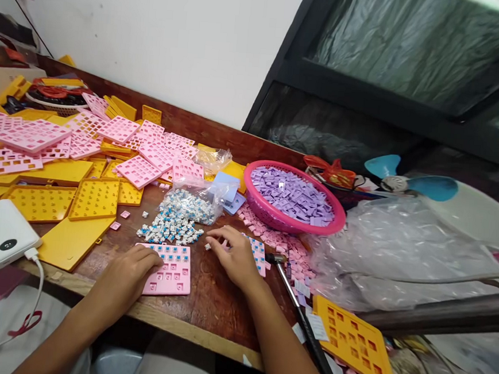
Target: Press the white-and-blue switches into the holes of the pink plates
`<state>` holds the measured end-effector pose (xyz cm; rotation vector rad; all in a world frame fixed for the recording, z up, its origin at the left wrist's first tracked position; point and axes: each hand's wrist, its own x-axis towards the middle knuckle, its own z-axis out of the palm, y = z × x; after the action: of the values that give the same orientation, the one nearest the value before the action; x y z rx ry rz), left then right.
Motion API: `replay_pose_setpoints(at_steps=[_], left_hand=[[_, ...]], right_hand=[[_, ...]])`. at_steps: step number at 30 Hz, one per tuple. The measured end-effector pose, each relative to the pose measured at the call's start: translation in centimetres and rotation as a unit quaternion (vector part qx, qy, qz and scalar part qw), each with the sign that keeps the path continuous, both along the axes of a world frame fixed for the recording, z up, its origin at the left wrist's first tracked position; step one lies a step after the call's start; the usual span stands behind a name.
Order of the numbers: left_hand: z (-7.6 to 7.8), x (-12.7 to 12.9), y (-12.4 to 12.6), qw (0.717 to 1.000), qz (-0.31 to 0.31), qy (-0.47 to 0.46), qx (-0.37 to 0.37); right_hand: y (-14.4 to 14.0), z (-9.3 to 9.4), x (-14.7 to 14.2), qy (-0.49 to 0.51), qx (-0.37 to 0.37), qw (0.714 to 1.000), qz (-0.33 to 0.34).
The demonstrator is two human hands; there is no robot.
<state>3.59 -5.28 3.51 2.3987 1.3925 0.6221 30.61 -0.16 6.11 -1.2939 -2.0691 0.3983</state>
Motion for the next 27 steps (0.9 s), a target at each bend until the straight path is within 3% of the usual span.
replay_pose_setpoints(at_steps=[4, 6, 11, 16, 23, 27], left_hand=[[-0.2, 0.0, 0.0, 1.000, 0.003, -0.001, 0.009], [-0.2, 0.0, 0.0, 1.000, 0.002, -0.004, 0.015], [0.0, 0.3, -0.1, 1.000, 0.009, 0.007, 0.013], [0.7, 0.6, -0.2, 0.999, 0.009, 0.042, 0.000], [0.7, 0.7, 0.2, 0.999, 0.017, 0.027, -0.009], [0.7, 0.8, 0.2, 0.999, 0.025, 0.020, -0.015]], right_hand=[[0.9, -0.7, 1.6, -0.177, 0.007, 0.984, 0.011], [1.2, -1.2, 1.7, -0.217, -0.002, 0.976, 0.024], [0.5, -0.6, 0.6, -0.157, -0.001, 0.987, 0.010], [-1.8, 0.4, -1.9, -0.066, -0.043, 0.994, 0.069], [-2.4, -1.0, -3.6, -0.126, -0.005, 0.982, 0.140], [-2.5, -0.6, -3.1, -0.162, -0.018, 0.973, 0.161]])
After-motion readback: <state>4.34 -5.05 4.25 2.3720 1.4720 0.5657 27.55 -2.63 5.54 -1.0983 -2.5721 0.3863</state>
